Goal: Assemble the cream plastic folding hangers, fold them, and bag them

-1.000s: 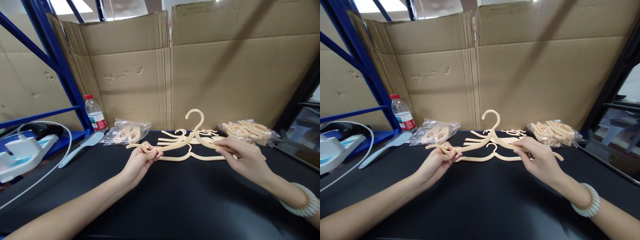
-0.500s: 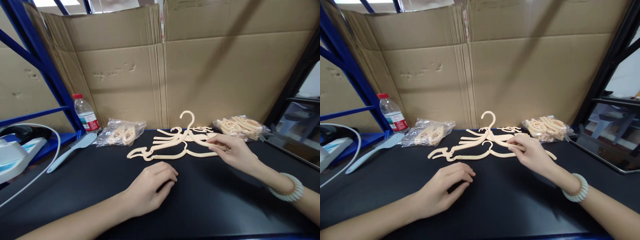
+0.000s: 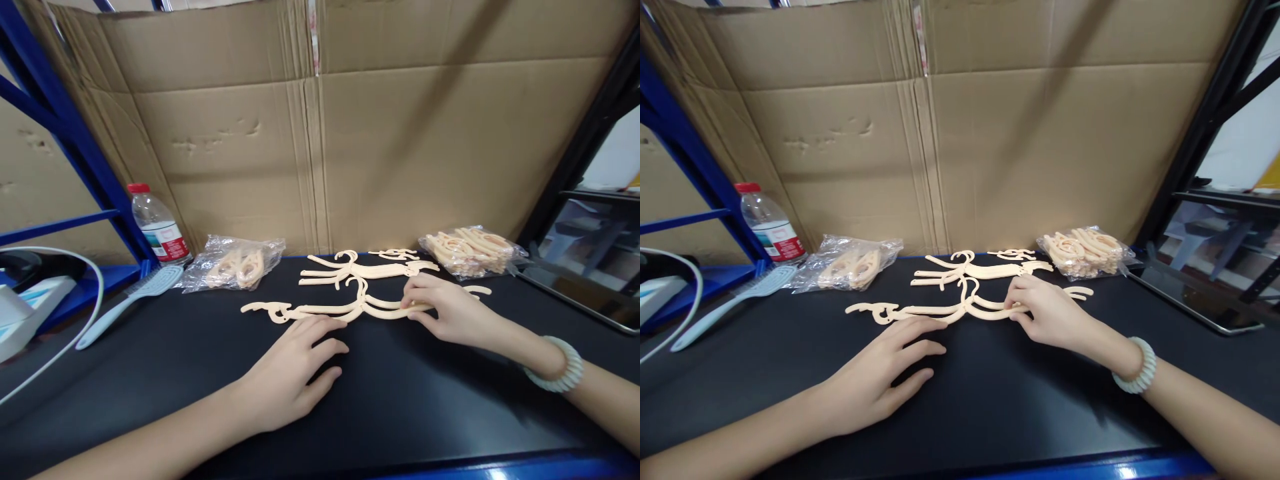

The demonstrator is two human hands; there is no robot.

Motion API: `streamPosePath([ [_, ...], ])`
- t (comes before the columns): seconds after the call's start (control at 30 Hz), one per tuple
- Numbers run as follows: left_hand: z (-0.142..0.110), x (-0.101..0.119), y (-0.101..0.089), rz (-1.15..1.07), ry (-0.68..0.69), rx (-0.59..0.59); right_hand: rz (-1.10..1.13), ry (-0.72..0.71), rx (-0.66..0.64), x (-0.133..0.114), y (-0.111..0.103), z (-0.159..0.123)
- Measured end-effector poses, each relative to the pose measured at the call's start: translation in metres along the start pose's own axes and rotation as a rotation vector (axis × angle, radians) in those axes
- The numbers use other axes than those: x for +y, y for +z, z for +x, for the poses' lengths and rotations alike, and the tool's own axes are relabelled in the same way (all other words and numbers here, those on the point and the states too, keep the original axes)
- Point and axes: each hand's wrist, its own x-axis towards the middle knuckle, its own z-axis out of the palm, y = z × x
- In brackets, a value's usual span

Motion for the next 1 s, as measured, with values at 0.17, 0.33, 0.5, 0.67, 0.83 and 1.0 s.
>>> streamPosePath([
  [0.17,0.001,0.000,-0.001,-0.011,-0.020,-0.043,-0.059,-0.009,-0.085,0.002,-0.004,-0.001],
  [0.33,0.001,-0.001,0.000,-0.045,-0.018,-0.021,-0.053,-0.004,-0.081,0.006,-0.007,-0.002],
  [0.5,0.002,-0.002,0.001,-0.120,-0.041,0.021,-0.020,0.047,-0.084,0.011,-0.009,-0.001],
  [0.67,0.003,-0.003,0.000,-0.083,-0.061,-0.012,-0.021,0.055,-0.093,0.014,-0.007,0.002],
  [0.83,0.002,-0.003,0.001,-0.053,-0.077,-0.046,-0.026,0.050,-0.073,0.016,-0.004,0.003],
  [1.0,0.001,-0.004,0.001,-0.076,-0.081,-0.035,-0.026,0.048,-0.065,0.020,0.000,0.004],
])
